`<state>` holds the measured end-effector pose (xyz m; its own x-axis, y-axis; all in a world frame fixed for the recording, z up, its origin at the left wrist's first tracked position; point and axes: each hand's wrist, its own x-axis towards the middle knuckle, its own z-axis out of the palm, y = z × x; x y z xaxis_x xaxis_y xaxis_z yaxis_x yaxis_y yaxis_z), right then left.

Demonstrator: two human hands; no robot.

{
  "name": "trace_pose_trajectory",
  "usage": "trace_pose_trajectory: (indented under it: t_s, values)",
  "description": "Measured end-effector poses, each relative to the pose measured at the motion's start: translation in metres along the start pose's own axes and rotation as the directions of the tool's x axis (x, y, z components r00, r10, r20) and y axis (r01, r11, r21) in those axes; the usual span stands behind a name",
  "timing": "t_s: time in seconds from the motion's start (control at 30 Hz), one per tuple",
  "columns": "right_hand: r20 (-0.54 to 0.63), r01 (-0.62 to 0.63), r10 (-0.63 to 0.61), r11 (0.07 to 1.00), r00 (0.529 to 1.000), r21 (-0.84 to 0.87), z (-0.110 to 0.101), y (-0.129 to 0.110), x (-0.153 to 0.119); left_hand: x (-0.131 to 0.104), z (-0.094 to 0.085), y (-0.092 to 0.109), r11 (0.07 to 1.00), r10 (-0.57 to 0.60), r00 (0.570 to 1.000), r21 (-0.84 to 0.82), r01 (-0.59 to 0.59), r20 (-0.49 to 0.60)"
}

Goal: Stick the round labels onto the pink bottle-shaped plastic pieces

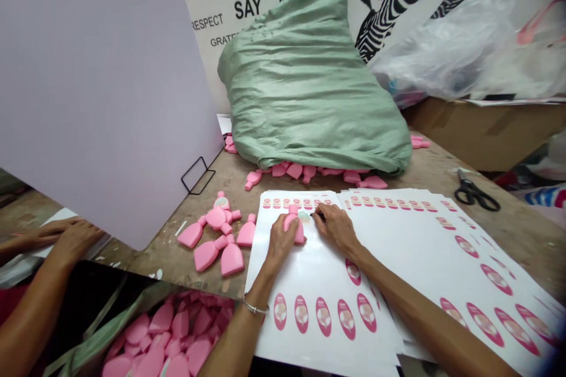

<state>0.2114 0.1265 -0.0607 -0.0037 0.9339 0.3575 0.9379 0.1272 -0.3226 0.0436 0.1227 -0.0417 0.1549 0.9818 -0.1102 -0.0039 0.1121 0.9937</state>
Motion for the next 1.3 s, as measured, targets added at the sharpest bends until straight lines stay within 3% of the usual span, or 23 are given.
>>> trace_pose_trajectory:
  t_s: [0.53,0.8,1.3]
  values:
    - [-0.040,-0.079,0.080,0.997,0.996,0.024,0.004,-0.002,0.003,-0.003,-0.001,0.004,0.996,0.040,0.999,0.082,-0.040,0.005]
    - [-0.020,-0.020,0.021,0.999,1.000,0.026,0.004,-0.002,0.005,0.000,-0.003,-0.003,0.997,0.037,0.999,0.071,-0.038,0.019]
    - [-0.065,-0.035,0.036,0.999,0.997,0.028,0.008,0.001,0.004,0.003,-0.002,-0.008,0.999,0.006,1.000,0.045,-0.007,0.022]
